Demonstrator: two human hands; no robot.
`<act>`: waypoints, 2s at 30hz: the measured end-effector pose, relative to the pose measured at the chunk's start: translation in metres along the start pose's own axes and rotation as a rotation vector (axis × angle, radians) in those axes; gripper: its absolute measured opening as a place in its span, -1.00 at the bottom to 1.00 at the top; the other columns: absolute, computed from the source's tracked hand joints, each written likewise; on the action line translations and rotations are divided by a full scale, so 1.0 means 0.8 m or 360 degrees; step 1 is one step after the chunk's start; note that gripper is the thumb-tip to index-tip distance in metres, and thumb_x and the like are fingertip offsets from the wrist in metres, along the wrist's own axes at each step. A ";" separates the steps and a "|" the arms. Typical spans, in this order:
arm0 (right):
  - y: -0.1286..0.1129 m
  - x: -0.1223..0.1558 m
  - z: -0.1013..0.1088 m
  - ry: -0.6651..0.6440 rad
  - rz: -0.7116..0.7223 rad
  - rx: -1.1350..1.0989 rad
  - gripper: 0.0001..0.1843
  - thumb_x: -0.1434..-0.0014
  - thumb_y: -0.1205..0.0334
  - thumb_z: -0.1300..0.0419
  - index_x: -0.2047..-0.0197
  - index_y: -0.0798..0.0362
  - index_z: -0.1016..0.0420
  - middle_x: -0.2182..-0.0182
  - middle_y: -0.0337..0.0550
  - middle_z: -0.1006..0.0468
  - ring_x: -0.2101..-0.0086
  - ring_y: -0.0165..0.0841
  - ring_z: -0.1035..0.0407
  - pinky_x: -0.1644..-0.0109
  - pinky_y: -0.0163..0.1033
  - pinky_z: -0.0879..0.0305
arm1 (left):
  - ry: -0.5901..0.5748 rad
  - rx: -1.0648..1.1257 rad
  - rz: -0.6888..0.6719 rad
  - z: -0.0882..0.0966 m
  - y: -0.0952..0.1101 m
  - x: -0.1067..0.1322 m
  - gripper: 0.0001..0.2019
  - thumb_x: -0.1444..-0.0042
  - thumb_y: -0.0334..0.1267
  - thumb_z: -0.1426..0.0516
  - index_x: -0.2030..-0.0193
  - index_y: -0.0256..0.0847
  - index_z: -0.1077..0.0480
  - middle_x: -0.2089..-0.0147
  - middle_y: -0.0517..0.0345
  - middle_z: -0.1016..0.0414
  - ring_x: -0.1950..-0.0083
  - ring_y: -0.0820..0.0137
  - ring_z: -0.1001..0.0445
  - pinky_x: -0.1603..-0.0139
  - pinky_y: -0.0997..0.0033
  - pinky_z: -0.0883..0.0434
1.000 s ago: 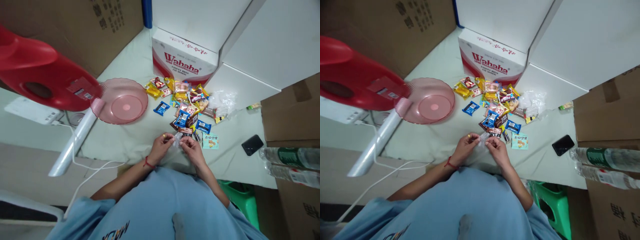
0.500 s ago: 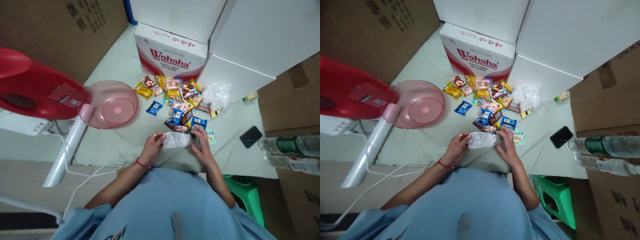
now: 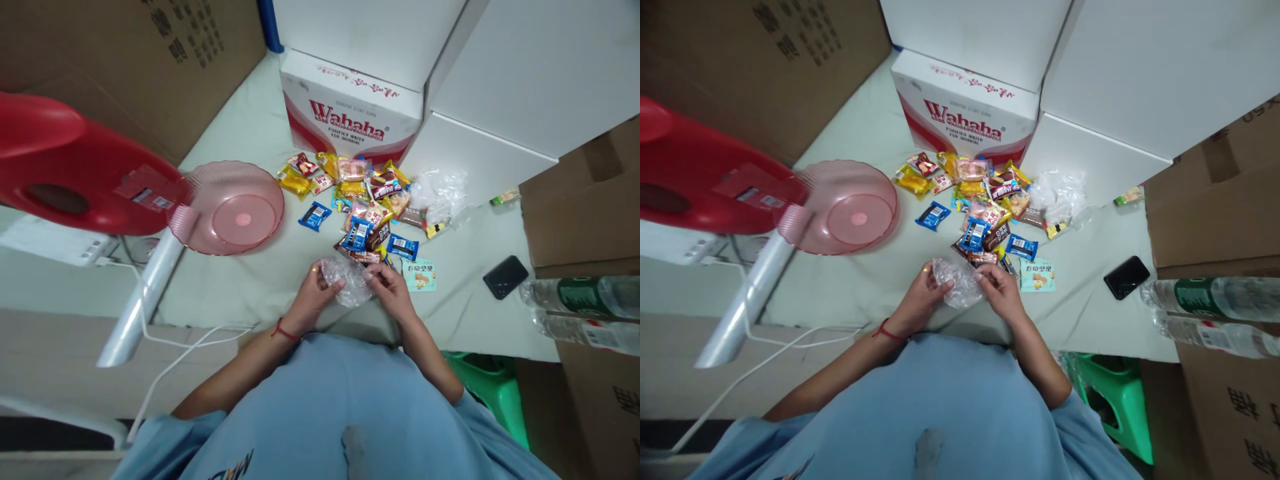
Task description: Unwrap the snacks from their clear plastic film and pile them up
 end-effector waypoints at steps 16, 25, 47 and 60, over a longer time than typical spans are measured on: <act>0.029 0.013 0.000 0.0275 -0.0246 -0.0625 -0.60 -0.05 -0.15 -0.51 0.13 -0.10 -0.73 0.10 -0.17 -0.72 0.06 -0.20 -0.56 -0.15 -0.08 -0.45 | -0.0170 -0.1141 -0.0964 -0.060 0.071 0.026 -0.76 -0.24 -0.03 -0.24 0.17 -0.15 -0.47 0.22 0.11 -0.48 0.19 0.33 -0.43 0.11 0.31 -0.40; 0.029 0.028 0.023 0.0325 -0.0269 -0.0426 -0.62 -0.14 -0.17 -0.45 0.09 -0.12 -0.74 0.21 -0.19 -0.72 0.18 -0.23 -0.56 -0.11 -0.04 -0.48 | -0.0147 -0.0660 -0.0548 -0.055 0.043 -0.013 -0.75 -0.14 -0.03 -0.30 0.25 -0.18 -0.58 0.26 0.13 -0.59 0.27 0.39 -0.49 0.24 0.42 -0.40; -0.051 -0.005 -0.037 -0.0024 0.0651 0.0848 -0.79 -0.39 0.12 -0.22 0.12 -0.07 -0.70 0.16 -0.05 -0.65 0.09 -0.19 -0.50 -0.05 -0.04 -0.43 | -0.0041 -0.0502 -0.0550 -0.019 0.065 0.027 -0.67 -0.30 0.03 -0.12 0.10 -0.17 -0.56 0.15 0.05 -0.63 0.14 0.31 -0.55 0.16 0.35 -0.46; 0.004 0.012 0.035 0.0498 -0.0222 -0.0095 -0.51 -0.14 -0.27 -0.38 0.34 0.01 -0.49 0.57 -0.35 -0.34 0.57 -0.47 -0.12 0.52 -0.33 -0.07 | 0.0556 -0.0096 -0.0487 0.048 0.049 -0.005 -0.63 -0.20 0.13 -0.23 0.23 -0.10 -0.26 0.53 0.42 -0.22 0.59 0.53 -0.17 0.58 0.53 -0.11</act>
Point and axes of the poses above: each hand's wrist, its own x-axis away from the middle knuckle, its own z-axis out of the back of the hand, y = z × x, the point moved 6 cm from there along -x, towards the middle knuckle
